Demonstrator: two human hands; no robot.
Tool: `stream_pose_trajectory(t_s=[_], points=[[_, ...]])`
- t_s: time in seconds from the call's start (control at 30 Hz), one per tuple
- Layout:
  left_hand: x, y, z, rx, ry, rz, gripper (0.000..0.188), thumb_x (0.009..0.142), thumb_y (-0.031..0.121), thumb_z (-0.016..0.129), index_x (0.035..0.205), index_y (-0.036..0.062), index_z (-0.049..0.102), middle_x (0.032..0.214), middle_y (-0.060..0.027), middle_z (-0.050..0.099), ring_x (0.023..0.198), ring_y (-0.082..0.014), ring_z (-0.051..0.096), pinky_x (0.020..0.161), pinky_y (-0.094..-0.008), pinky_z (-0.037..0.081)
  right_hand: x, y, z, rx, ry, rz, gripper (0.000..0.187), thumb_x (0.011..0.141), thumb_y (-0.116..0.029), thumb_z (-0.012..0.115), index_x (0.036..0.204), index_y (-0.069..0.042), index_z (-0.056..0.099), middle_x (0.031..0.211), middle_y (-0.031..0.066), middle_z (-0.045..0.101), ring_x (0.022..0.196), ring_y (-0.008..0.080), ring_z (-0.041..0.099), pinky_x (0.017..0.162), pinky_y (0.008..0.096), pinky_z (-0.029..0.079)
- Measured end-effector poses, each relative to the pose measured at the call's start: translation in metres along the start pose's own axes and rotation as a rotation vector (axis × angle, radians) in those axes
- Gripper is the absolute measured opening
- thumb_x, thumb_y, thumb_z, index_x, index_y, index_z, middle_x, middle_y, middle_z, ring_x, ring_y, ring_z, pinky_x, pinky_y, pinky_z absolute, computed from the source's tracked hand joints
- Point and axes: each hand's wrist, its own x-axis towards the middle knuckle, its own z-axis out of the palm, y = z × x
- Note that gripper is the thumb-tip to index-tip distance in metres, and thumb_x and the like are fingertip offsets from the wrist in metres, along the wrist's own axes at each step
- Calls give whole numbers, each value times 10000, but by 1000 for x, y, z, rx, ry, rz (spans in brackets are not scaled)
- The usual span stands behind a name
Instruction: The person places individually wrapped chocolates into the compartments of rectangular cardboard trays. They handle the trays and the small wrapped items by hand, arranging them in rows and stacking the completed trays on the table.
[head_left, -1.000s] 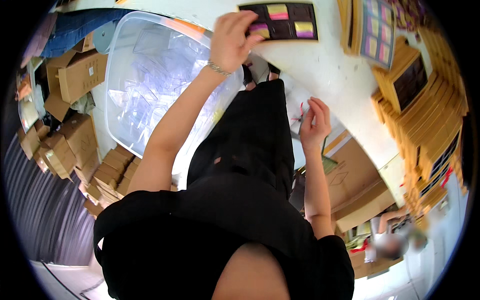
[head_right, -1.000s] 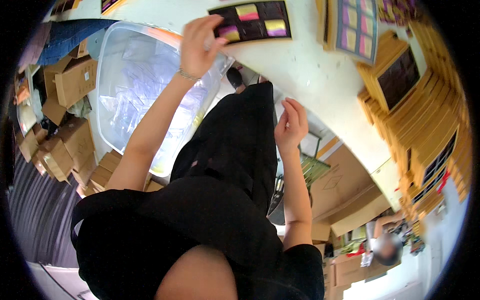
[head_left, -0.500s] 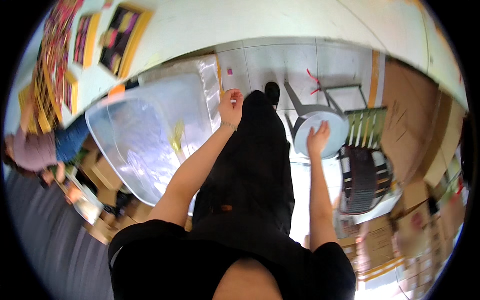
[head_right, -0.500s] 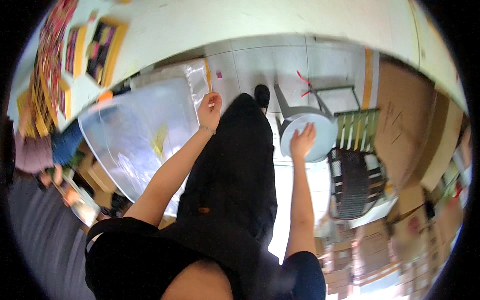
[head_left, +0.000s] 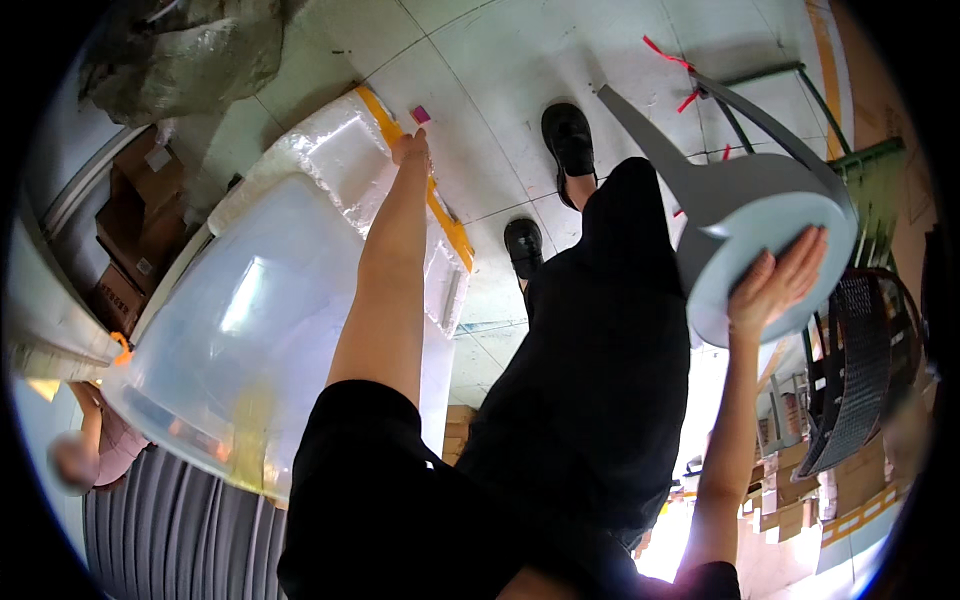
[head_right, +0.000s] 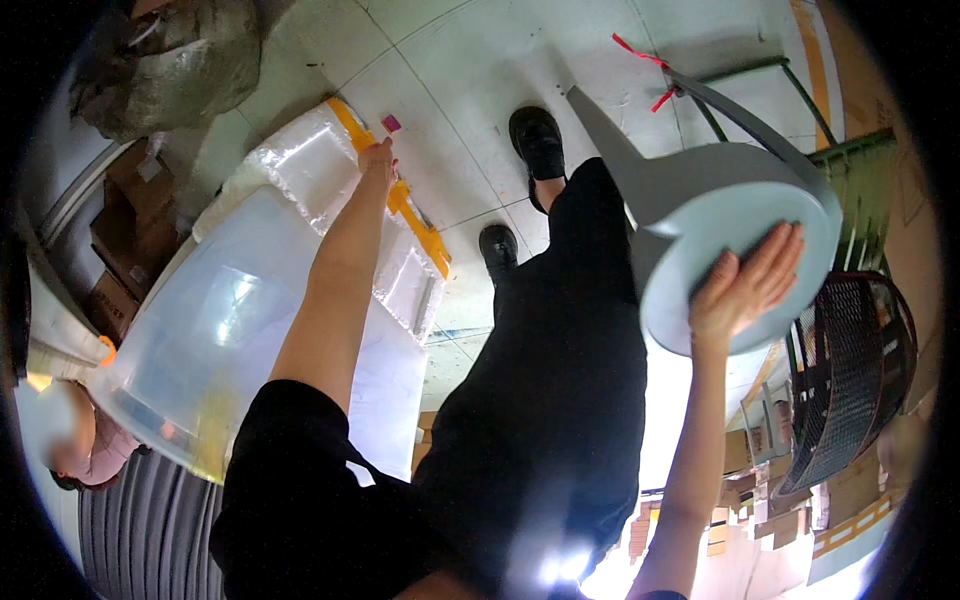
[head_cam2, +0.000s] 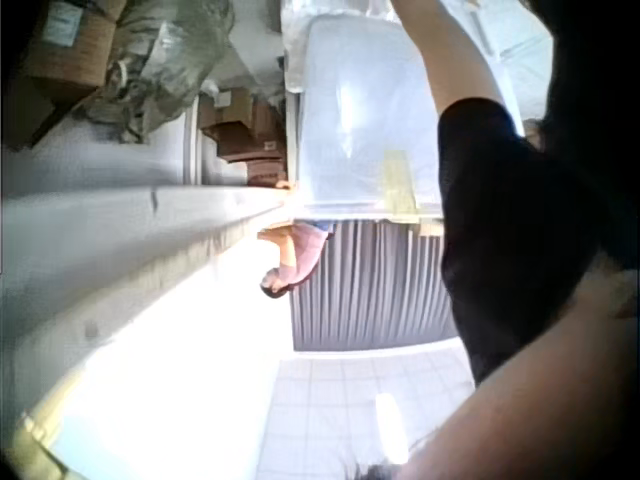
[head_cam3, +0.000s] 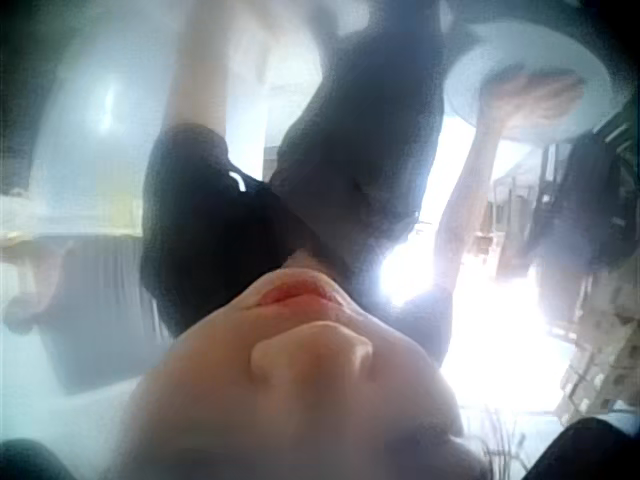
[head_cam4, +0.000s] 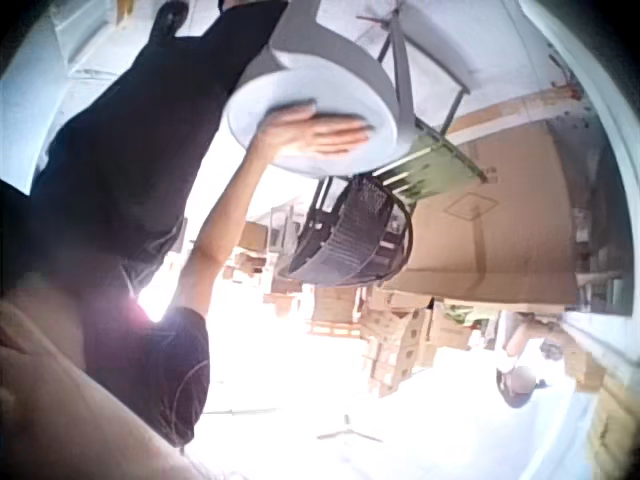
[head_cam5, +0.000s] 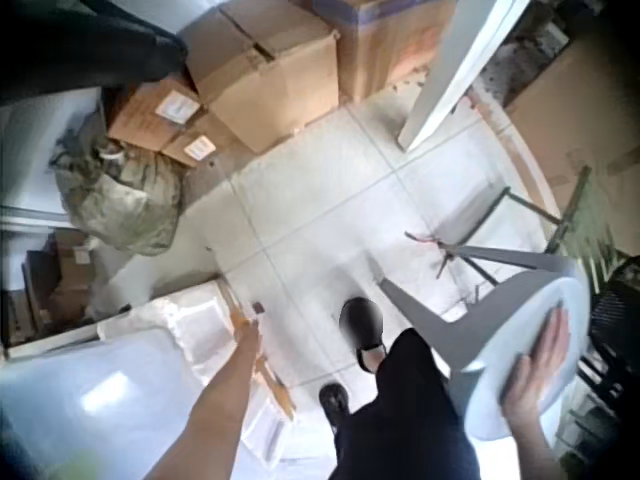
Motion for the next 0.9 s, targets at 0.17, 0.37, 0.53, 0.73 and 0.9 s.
stream_pose_trajectory(t_s=[0.17, 0.37, 0.53, 0.73, 0.9], points=[[41, -10, 40, 113, 252, 236, 585, 788, 437, 697, 1207, 45, 583, 1145, -159, 639, 1025, -303, 634, 856, -399, 523, 8, 11, -3, -9, -44, -85, 581, 991, -321, 316, 1465, 14, 286, 1499, 252, 282, 1371, 429, 290, 1125, 505, 202], [14, 57, 58, -1495, 175, -419, 529, 822, 433, 623, 1201, 68, 564, 1149, -127, 632, 1045, -263, 600, 873, -354, 515, 0, -7, -15, -48, -90, -51, 607, 995, -337, 287, 1466, 44, 247, 1511, 267, 237, 1389, 432, 249, 1138, 503, 169], [26, 6, 22, 92, -96, 304, 298, 849, 385, 586, 959, 111, 627, 880, -18, 633, 854, -196, 574, 611, -359, 480, 3, 5, 6, 179, -73, -4, 605, 977, -311, 365, 1466, 29, 261, 1511, 252, 254, 1401, 402, 248, 1140, 510, 155], [-225, 96, 5, -1107, -770, 61, 139, 838, 153, 709, 859, 81, 592, 767, -16, 595, 566, -109, 523, 419, -248, 385, 7, -8, -12, -190, -181, 99, 644, 948, -323, 464, 1472, -9, 261, 1536, 178, 241, 1426, 347, 209, 1125, 500, 202], [-468, 146, -199, -1241, -1067, 475, 149, 886, 42, 633, 1032, 25, 611, 984, -87, 638, 875, -158, 634, 705, -270, 544, 73, -140, -156, 1070, -501, 441, 493, 975, -274, 518, 1361, 9, 402, 1248, 170, 517, 1097, 255, 548, 845, 387, 494]])
